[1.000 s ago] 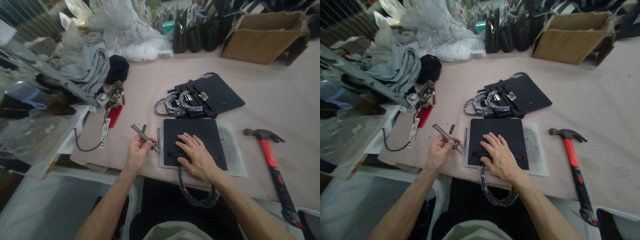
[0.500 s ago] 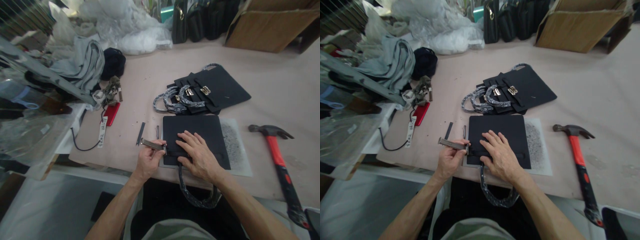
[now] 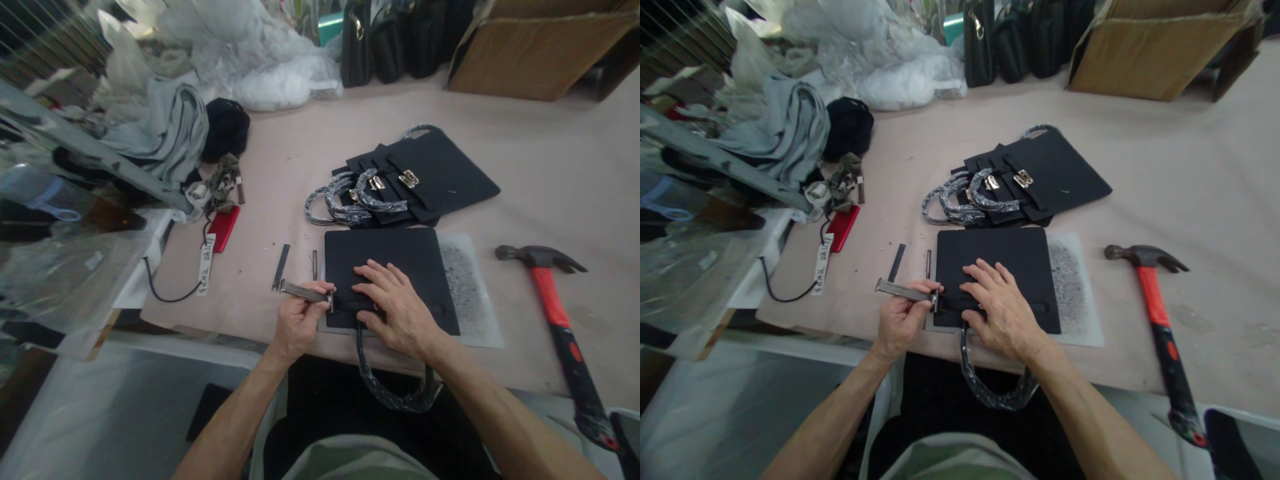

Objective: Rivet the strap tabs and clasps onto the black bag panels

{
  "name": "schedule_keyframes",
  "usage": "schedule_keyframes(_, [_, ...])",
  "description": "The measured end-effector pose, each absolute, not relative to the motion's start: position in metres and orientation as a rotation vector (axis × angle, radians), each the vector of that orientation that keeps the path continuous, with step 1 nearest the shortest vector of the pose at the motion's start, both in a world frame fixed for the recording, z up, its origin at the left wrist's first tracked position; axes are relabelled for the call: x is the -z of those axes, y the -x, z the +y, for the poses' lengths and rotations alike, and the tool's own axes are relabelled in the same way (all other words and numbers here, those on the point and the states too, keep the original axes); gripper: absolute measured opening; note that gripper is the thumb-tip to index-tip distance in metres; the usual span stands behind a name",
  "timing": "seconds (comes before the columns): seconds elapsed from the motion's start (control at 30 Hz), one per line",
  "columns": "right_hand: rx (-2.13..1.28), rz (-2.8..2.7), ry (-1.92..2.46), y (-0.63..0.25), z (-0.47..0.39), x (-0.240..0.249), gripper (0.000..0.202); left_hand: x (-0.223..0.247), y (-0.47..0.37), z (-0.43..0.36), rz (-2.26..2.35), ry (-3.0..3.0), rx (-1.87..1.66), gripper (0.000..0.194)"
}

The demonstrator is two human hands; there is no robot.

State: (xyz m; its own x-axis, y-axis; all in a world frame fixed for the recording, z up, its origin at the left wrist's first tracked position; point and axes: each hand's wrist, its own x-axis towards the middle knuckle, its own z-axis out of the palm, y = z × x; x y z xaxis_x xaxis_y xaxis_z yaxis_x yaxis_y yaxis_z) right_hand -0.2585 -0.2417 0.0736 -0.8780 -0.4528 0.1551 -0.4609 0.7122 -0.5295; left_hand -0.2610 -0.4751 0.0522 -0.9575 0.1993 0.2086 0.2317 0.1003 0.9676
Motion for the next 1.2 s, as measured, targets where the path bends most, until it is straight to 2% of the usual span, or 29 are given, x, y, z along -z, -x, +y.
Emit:
schedule_keyframes(0.17, [-1.032,-2.821,-0.815,0.258,-0.236,-0.071,0.021,-0.05,0.261,-0.474,-2.272,0.37,2.129,0.011])
schedule_keyframes(0.33, [-1.068,-2.869,-0.833,0.258,-0.237,-0.075,0.024,-0.05,0.26,-0.472,-2.231,0.345,2.164,0.013])
schedule_keyframes(0.67, [-0.987,-2.882,-0.781,0.254,-0.245,-0.073,0.026,-0.048,0.253,-0.466,-2.213,0.597,1.821,0.007])
schedule_keyframes(0.9, [-0.994,-2.896,-0.778,0.253,-0.245,-0.077,0.025,-0.05,0.253,-0.463,-2.204,0.762,1.672,0.011])
schedule_keyframes(1.2, [-0.998,-2.874,-0.785,0.252,-0.243,-0.077,0.025,-0.042,0.239,-0.453,-2.204,0.626,1.474,0.009])
